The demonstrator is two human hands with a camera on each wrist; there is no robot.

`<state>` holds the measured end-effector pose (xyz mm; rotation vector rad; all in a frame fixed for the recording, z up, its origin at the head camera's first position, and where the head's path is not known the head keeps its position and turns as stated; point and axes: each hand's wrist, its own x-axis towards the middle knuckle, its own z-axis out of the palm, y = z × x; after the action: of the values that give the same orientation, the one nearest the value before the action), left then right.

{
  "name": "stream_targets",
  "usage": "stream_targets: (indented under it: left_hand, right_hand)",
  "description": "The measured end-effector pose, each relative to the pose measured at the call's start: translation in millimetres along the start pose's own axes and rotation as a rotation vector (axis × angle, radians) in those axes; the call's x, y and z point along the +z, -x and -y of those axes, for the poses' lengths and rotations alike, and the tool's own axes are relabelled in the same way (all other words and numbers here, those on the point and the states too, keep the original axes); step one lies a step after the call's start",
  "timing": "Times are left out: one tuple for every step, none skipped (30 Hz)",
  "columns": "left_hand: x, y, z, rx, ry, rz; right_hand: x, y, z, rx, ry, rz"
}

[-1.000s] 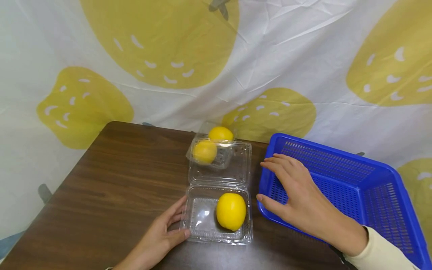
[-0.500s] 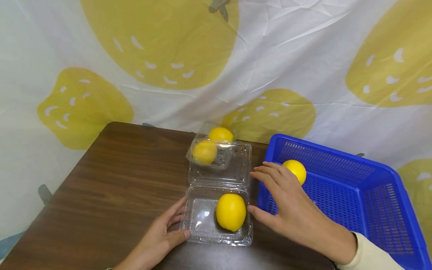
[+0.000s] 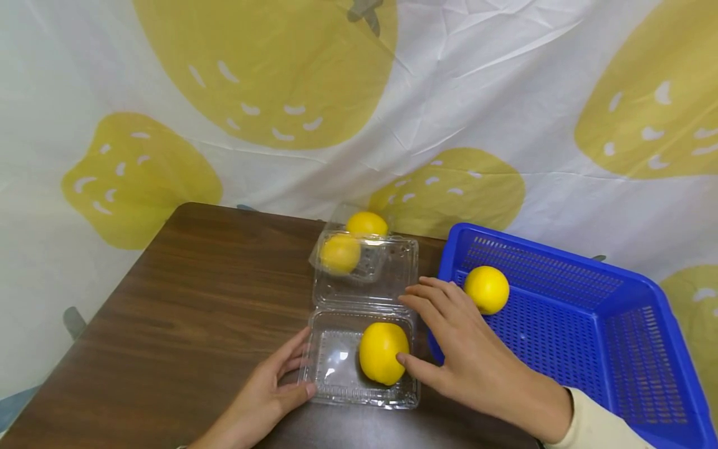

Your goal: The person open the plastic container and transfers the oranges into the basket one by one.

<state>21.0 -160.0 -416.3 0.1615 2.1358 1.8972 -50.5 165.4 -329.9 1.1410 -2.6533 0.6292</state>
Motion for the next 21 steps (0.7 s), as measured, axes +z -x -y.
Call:
stream_targets:
  left_hand:
    - [0.0, 0.0, 0.1, 0.000, -0.001, -0.001]
    - [0.0, 0.1, 0.1, 0.000, -0.001, -0.001]
    - [-0.1, 0.1, 0.2, 0.001, -0.001, 0.000]
    - [-0.1, 0.1, 0.3, 0.003, 0.000, 0.000]
    - [-0.2, 0.1, 0.4, 0.004, 0.001, 0.001]
    - [-0.2, 0.1, 0.5, 0.005, 0.001, 0.002]
    - [-0.2, 0.1, 0.6, 0.005, 0.002, 0.002]
    - [-0.3, 0.1, 0.7, 0.005, 0.004, 0.003]
    - [-0.3, 0.1, 0.8, 0.006, 0.004, 0.003]
    - [-0.3, 0.2, 0.9, 0.006, 0.005, 0.003]
    - [-0.2, 0.2, 1.0, 0.005, 0.006, 0.002]
    - [-0.2, 0.2, 1.1, 0.003, 0.007, 0.002]
    - [-0.2, 0.3, 1.2, 0.002, 0.008, 0.002]
    - [-0.2, 0.3, 1.3, 0.001, 0.009, 0.002]
    - [-0.1, 0.4, 1.3, 0.001, 0.010, 0.002]
    - [-0.1, 0.4, 1.4, 0.000, 0.012, 0.002]
    - [-0.1, 0.5, 1.5, 0.000, 0.013, 0.002]
    - [-0.1, 0.5, 1.5, -0.001, 0.013, 0.001]
    - [-0.1, 0.5, 1.4, -0.001, 0.014, 0.002]
    - [-0.1, 0.4, 1.3, 0.000, 0.016, 0.001]
    - [0.0, 0.3, 1.2, -0.001, 0.016, 0.001]
  right_hand:
    - [1, -0.3, 1, 0.003, 0.001, 0.010]
    - [2, -0.6, 1, 0.004, 0.004, 0.019]
    - [4, -1.0, 2, 0.001, 0.007, 0.025]
    - [5, -1.4, 2, -0.002, 0.012, 0.029]
    - [7, -1.6, 3, -0.006, 0.017, 0.032]
    - [9, -1.8, 3, -0.010, 0.021, 0.033]
    - [11, -2.1, 3, -0.015, 0.024, 0.035]
    - [13, -2.3, 4, -0.021, 0.027, 0.036]
    - [14, -2.3, 4, -0.026, 0.031, 0.038]
    - [16, -2.2, 4, -0.028, 0.035, 0.041]
    - [18, -2.2, 5, -0.031, 0.040, 0.045]
    - [19, -2.2, 5, -0.033, 0.046, 0.049]
    - [21, -2.3, 5, -0.035, 0.053, 0.053]
    - [22, -2.3, 6, -0.036, 0.061, 0.057]
    - [24, -2.4, 6, -0.036, 0.068, 0.061]
    - [25, -2.5, 6, -0.035, 0.074, 0.065]
    - [26, -2.7, 7, -0.034, 0.079, 0.070]
    - [27, -2.8, 7, -0.034, 0.088, 0.075]
    - [28, -3.0, 7, -0.034, 0.097, 0.079]
    - [29, -3.2, 7, -0.035, 0.105, 0.081]
    - [30, -3.5, 7, -0.036, 0.115, 0.083]
